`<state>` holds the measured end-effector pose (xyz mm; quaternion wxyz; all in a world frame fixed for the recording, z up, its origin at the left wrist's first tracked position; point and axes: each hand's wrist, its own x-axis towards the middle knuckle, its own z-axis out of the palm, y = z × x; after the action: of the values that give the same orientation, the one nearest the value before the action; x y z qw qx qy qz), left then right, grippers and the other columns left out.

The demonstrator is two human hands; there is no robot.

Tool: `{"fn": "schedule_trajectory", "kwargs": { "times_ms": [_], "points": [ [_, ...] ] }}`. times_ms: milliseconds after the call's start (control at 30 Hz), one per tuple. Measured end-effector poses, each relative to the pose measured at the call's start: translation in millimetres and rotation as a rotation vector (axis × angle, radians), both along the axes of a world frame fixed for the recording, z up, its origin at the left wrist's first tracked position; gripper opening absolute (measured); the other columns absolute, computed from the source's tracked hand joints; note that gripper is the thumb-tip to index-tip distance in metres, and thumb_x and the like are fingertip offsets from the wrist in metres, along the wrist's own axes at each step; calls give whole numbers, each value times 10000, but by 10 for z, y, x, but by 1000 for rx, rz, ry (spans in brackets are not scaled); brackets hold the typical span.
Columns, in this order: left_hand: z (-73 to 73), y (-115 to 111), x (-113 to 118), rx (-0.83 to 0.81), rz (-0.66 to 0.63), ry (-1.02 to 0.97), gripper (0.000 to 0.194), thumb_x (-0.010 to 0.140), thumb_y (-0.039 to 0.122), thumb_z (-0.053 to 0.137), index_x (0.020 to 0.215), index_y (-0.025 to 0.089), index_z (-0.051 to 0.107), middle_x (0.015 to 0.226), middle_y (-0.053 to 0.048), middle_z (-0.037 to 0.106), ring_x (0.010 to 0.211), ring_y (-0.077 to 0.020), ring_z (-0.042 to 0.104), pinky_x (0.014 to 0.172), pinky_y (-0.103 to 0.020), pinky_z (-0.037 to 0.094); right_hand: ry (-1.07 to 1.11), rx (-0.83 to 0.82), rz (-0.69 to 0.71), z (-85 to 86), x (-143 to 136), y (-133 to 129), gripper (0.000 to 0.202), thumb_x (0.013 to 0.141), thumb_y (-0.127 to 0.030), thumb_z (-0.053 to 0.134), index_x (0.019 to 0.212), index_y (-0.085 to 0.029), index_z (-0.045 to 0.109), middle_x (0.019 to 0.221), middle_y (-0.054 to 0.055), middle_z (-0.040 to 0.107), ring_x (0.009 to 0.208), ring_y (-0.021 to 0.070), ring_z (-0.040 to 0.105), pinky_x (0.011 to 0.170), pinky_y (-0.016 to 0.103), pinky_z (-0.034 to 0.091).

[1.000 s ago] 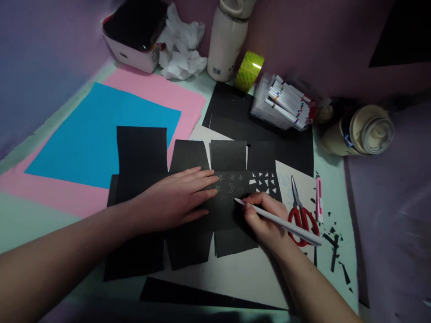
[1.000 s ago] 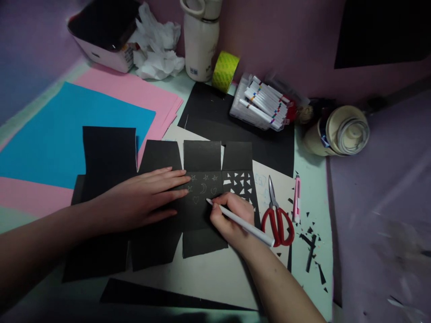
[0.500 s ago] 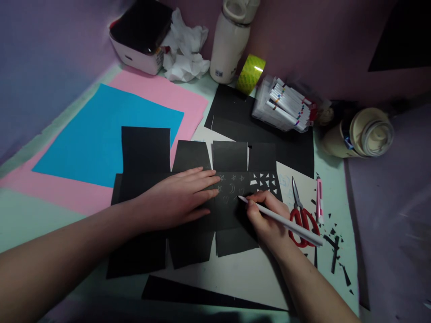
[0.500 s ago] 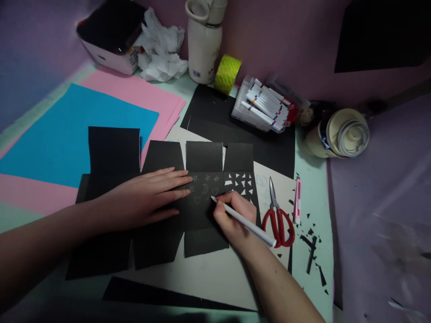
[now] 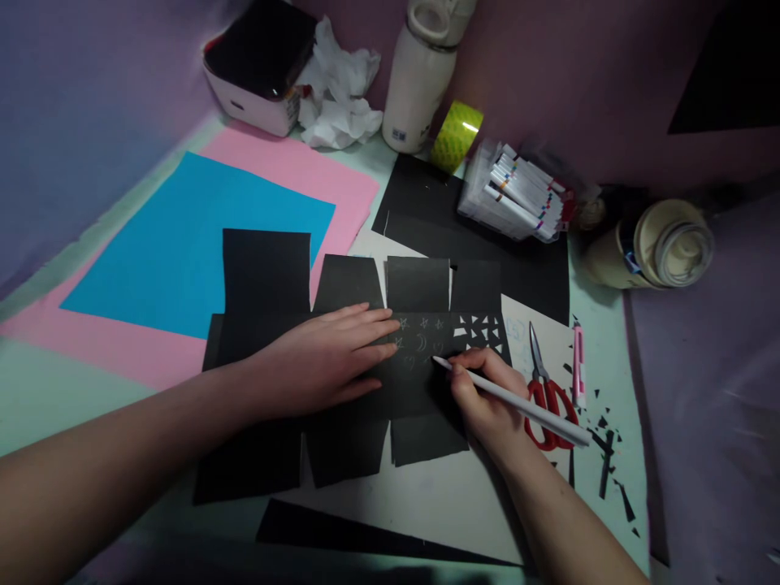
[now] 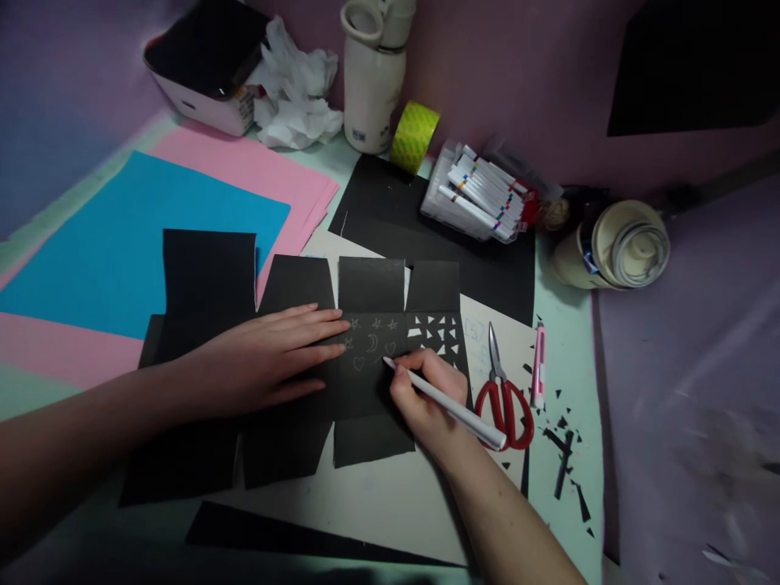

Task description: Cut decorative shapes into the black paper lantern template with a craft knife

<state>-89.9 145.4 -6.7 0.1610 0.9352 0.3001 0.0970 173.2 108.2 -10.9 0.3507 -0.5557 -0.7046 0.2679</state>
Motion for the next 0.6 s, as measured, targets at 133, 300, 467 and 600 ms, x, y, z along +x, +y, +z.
{"fn": "schedule_trajectory", "kwargs": {
  "times_ms": [133, 300, 467, 600],
  "points": [
    [-7, 3, -3, 3, -5, -6, 402, 949, 384, 538, 1294, 183, 581, 1456, -122, 504, 1393, -276, 412, 1176, -475, 292, 6, -20, 4, 19, -4, -3, 81, 838, -179, 600, 767, -211, 621, 697, -32, 663, 592, 101, 591, 563, 213, 466],
    [-9, 2, -7, -6, -3, -19, 400, 946, 377, 546, 1295, 185, 579, 1462, -118, 497, 1401, -275, 399, 1179, -472, 287, -11, -15, -11, 30, -19, -1, 89, 834, -191, 597, 749, -206, 620, 687, -24, 670, 577, 106, 597, 547, 220, 468],
    [3, 1, -4, -20, -1, -9, 393, 949, 379, 537, 1290, 188, 584, 1466, -124, 492, 1396, -282, 408, 1173, -486, 297, -27, 10, 18, 46, -22, 11, 95, 834, -195, 591, 742, -205, 611, 672, -22, 664, 555, 108, 593, 534, 226, 472],
    [13, 1, 3, -33, 5, -20, 398, 939, 370, 555, 1291, 186, 584, 1455, -122, 505, 1396, -283, 408, 1177, -483, 292, -30, 32, 50, 73, -32, 28, 114, 823, -184, 584, 711, -203, 592, 640, -22, 651, 533, 109, 594, 519, 227, 468]
  ]
}}
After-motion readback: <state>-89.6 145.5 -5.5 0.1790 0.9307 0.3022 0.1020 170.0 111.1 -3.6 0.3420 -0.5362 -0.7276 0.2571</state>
